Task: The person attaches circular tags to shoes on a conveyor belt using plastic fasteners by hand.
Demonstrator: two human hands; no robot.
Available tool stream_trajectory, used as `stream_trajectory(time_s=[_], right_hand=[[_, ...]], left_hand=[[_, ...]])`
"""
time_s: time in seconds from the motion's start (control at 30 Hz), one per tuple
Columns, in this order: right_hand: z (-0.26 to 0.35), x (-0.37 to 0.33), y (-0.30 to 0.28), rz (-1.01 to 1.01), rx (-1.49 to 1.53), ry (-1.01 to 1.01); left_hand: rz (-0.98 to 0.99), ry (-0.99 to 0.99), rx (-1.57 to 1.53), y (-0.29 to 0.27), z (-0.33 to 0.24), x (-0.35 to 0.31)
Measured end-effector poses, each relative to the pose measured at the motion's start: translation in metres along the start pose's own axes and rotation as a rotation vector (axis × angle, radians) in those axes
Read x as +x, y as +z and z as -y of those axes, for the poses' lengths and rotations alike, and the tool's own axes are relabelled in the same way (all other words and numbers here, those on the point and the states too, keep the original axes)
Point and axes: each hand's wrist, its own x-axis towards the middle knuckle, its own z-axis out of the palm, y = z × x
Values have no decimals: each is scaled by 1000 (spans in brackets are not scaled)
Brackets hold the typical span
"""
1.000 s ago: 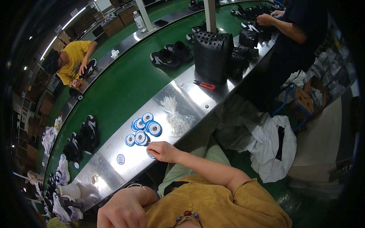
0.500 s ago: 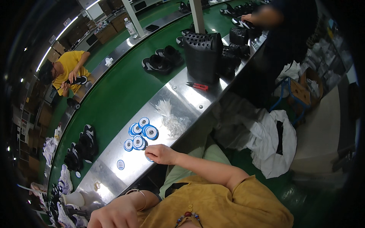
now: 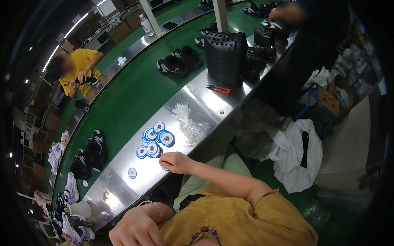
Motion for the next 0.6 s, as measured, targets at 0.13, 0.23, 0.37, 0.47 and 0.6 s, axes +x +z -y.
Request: stream_trajectory(time_s=[0.13, 0.23, 0.37, 0.47, 0.6], right_hand=[[3, 0, 0, 21, 7, 19], [6, 1, -1, 33, -8, 37], [1, 0, -5, 26, -38, -8], [4, 0, -8, 32, -30, 6], [7, 1, -7, 45, -23, 5]], left_hand=[[-36, 16, -48, 1, -1, 1], [-65, 31, -44, -1, 0, 1], [-24, -47, -39, -2, -1, -2], [11, -63, -21, -5, -2, -8], [21, -70, 24, -4, -4, -10]])
